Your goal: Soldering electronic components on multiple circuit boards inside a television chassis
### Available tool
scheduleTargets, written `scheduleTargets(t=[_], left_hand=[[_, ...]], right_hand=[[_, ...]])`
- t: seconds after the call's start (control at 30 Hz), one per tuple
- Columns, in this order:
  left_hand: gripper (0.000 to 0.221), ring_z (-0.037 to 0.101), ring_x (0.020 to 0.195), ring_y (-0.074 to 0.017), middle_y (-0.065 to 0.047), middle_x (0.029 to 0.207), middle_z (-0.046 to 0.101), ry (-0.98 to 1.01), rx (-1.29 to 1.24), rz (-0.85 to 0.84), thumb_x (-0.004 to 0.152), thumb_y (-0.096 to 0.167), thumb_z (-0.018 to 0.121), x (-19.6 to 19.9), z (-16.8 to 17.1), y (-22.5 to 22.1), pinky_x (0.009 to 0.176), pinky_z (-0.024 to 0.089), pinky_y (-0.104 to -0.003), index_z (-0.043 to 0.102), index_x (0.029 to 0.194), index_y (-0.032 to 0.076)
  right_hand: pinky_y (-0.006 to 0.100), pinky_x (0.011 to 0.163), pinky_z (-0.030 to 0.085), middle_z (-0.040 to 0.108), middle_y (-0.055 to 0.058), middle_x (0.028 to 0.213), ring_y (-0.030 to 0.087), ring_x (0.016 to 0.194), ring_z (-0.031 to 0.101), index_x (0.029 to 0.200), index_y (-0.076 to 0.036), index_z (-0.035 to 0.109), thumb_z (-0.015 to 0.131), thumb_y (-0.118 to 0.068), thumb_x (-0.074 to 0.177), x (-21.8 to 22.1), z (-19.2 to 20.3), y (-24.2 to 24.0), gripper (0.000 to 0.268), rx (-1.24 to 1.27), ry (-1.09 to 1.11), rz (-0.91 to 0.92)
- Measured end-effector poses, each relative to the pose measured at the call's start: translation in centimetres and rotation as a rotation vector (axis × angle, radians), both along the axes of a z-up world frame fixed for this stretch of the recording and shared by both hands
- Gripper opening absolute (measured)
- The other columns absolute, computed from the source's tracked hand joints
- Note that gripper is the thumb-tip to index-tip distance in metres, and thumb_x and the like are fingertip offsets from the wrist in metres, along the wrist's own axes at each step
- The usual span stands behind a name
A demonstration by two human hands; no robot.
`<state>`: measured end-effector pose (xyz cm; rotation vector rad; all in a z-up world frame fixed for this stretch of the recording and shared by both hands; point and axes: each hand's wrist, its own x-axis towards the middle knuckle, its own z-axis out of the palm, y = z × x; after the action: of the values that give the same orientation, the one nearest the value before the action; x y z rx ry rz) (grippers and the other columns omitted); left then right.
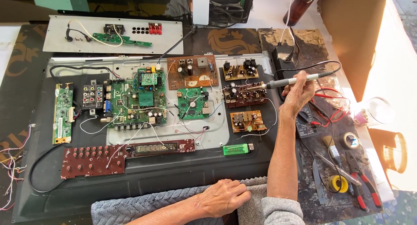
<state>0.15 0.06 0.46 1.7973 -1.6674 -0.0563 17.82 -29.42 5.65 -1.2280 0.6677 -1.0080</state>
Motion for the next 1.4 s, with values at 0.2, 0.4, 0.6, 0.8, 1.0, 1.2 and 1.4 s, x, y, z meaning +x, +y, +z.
scheduleTargets(t=[0.2, 0.4, 0.6, 0.8, 1.0, 1.2, 1.4], left_hand=[[0.015, 0.046, 0.064, -0.0266, -0.009, 0.082, 0.049, -0.05, -0.02, 0.028, 0.093, -0.011, 0.056, -0.1, -0.4, 0.0, 0.052, 0.038, -0.039, 0.049, 0.092, 0.002], [0.014, 0.047, 0.064, -0.027, -0.01, 0.083, 0.05, -0.04, -0.017, 0.027, 0.097, -0.01, 0.056, -0.1, -0.2, 0.0, 0.052, 0.038, -0.039, 0.05, 0.094, 0.002], [0.015, 0.046, 0.064, -0.027, -0.01, 0.082, 0.05, -0.024, -0.016, 0.021, 0.096, -0.01, 0.057, -0.2, -0.2, 0.0, 0.053, 0.038, -0.04, 0.05, 0.093, 0.002], [0.012, 0.047, 0.065, -0.0276, -0.01, 0.083, 0.05, -0.018, -0.015, 0.013, 0.098, -0.008, 0.056, -0.1, -0.1, 0.0, 0.053, 0.038, -0.04, 0.05, 0.095, 0.002], [0.011, 0.051, 0.067, -0.0306, -0.012, 0.084, 0.051, 0.042, -0.023, -0.01, 0.102, -0.003, 0.054, 0.1, 0.8, 0.2, 0.055, 0.039, -0.042, 0.049, 0.093, 0.001], [0.008, 0.051, 0.067, -0.0284, -0.014, 0.088, 0.053, 0.009, 0.022, -0.019, 0.103, -0.006, 0.057, 0.1, -0.5, -0.2, 0.053, 0.041, -0.04, 0.052, 0.101, 0.001], [0.008, 0.049, 0.066, -0.029, -0.013, 0.084, 0.051, 0.04, -0.002, -0.023, 0.103, -0.005, 0.053, 0.2, 0.4, 0.1, 0.053, 0.038, -0.041, 0.051, 0.097, 0.0]], right_hand=[[0.025, 0.038, 0.035, 0.042, -0.001, 0.06, 0.01, 0.043, 0.042, 0.082, -0.011, 0.054, 0.063, -0.034, 0.097, 0.1, -0.5, -0.4, 0.029, -0.029, 0.003, 0.014], [0.025, 0.038, 0.035, 0.04, -0.001, 0.059, 0.01, 0.043, 0.041, 0.082, -0.012, 0.054, 0.062, -0.035, 0.097, 0.0, -0.5, -0.3, 0.029, -0.044, -0.007, 0.028], [0.024, 0.039, 0.035, 0.042, -0.001, 0.061, 0.009, 0.045, 0.042, 0.083, -0.012, 0.055, 0.062, -0.034, 0.098, 0.0, -0.5, -0.4, 0.027, -0.031, 0.004, 0.024], [0.024, 0.038, 0.035, 0.041, -0.001, 0.06, 0.009, 0.044, 0.042, 0.082, -0.012, 0.055, 0.063, -0.034, 0.097, 0.2, -0.8, -0.6, 0.028, -0.03, -0.016, 0.028], [0.026, 0.038, 0.034, 0.038, -0.001, 0.057, 0.009, 0.042, 0.04, 0.081, -0.012, 0.053, 0.062, -0.033, 0.1, 0.0, -0.5, -0.5, 0.03, 0.012, -0.041, 0.025], [0.025, 0.039, 0.023, 0.034, -0.004, 0.055, 0.006, 0.042, 0.031, 0.076, -0.015, 0.051, 0.062, -0.032, 0.097, 0.0, 0.3, 0.0, 0.029, 0.101, -0.056, 0.105], [0.024, 0.037, 0.02, 0.04, -0.003, 0.054, 0.005, 0.04, 0.031, 0.079, -0.014, 0.055, 0.064, -0.034, 0.098, -0.1, 0.3, 0.2, 0.03, 0.095, -0.057, 0.195]])
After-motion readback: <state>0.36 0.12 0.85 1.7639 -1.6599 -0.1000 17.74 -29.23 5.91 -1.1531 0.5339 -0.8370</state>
